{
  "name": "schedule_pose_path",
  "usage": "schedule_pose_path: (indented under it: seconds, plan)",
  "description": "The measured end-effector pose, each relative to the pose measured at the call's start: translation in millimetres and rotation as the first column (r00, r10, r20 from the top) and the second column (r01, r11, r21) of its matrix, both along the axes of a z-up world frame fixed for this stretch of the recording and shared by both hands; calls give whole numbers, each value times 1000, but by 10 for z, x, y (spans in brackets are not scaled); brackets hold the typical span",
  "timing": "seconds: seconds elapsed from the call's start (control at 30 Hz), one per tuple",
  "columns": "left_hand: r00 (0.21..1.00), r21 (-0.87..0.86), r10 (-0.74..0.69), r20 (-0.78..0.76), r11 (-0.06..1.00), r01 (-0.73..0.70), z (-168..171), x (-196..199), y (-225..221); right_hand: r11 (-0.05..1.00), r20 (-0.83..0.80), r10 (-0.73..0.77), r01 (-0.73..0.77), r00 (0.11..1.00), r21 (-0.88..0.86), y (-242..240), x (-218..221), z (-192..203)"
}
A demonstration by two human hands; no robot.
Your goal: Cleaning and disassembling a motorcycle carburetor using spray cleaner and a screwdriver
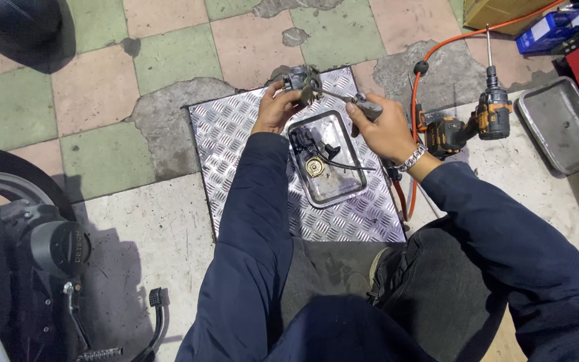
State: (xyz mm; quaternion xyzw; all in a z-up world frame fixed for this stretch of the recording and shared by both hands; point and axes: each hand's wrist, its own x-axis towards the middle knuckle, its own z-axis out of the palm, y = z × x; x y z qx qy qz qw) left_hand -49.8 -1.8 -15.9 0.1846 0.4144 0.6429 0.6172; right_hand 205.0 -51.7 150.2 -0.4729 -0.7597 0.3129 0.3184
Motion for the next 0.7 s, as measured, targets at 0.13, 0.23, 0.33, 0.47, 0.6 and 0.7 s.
schedule_pose_path:
  seconds: [0.13, 0.23, 0.33, 0.47, 0.6, 0.7]
  plan:
    - [988, 65, -6, -156, 998, 16, -170, -134, 33, 996, -32, 22, -25, 999, -88, -78, 68, 55]
    - [960, 160, 11, -280, 986, 35, -330, -247, 131, 997, -72, -19, 14, 997, -77, -122, 76, 148]
    - [929, 248, -12, -370, 962, 112, -142, -295, 84, 992, -108, -96, 85, 990, -95, -19, 145, 119]
    - [851, 251, -120, -511, 926, 281, 176, -291, -9, 986, -88, -87, 73, 992, -153, 42, 194, 53]
    - [801, 243, -139, -582, 910, 335, 236, -301, -48, 982, -45, -91, 82, 995, -168, 149, 175, -41]
    - [786, 240, -114, -608, 917, 319, 338, -284, -110, 974, -47, -104, 92, 993, -206, 256, 217, -213]
